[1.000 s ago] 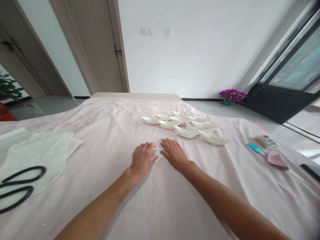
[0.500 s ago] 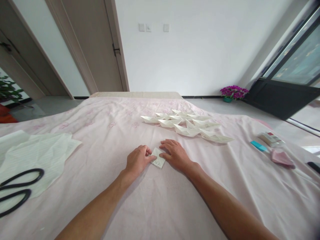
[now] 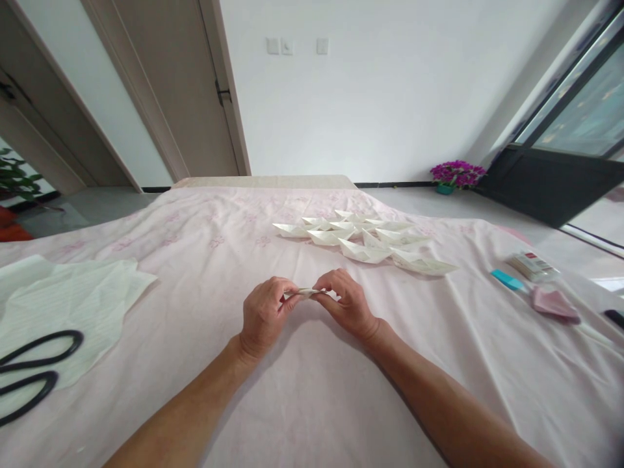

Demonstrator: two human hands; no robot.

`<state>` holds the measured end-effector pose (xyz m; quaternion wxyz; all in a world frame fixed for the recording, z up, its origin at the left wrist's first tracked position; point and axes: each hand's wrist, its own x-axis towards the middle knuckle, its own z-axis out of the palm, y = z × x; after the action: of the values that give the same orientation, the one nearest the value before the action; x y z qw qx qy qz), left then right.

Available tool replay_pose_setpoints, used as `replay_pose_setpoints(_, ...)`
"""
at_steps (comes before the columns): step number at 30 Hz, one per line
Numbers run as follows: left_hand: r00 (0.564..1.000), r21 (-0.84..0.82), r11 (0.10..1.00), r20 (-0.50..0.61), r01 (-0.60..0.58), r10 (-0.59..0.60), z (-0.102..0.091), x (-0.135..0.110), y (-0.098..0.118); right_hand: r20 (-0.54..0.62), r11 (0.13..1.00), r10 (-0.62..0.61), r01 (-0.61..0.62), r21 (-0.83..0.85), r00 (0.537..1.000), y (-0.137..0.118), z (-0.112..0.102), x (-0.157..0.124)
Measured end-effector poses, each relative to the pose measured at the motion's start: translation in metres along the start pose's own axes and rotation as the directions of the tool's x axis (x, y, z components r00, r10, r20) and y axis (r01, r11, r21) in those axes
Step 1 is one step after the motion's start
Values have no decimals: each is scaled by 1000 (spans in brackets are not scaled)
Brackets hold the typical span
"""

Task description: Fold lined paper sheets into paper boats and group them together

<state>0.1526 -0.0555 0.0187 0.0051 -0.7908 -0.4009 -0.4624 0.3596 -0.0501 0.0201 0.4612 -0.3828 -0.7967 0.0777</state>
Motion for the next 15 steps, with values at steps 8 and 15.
replay_pose_setpoints(8, 994, 46, 993, 41, -105, 103, 2, -2, -1, 40, 997, -43, 45, -66, 998, 3, 0, -5)
replay_pose_setpoints(15, 989, 52, 988, 29, -146, 145, 0, 0, 5, 35, 987, -107, 110, -115, 994, -1, -2, -5)
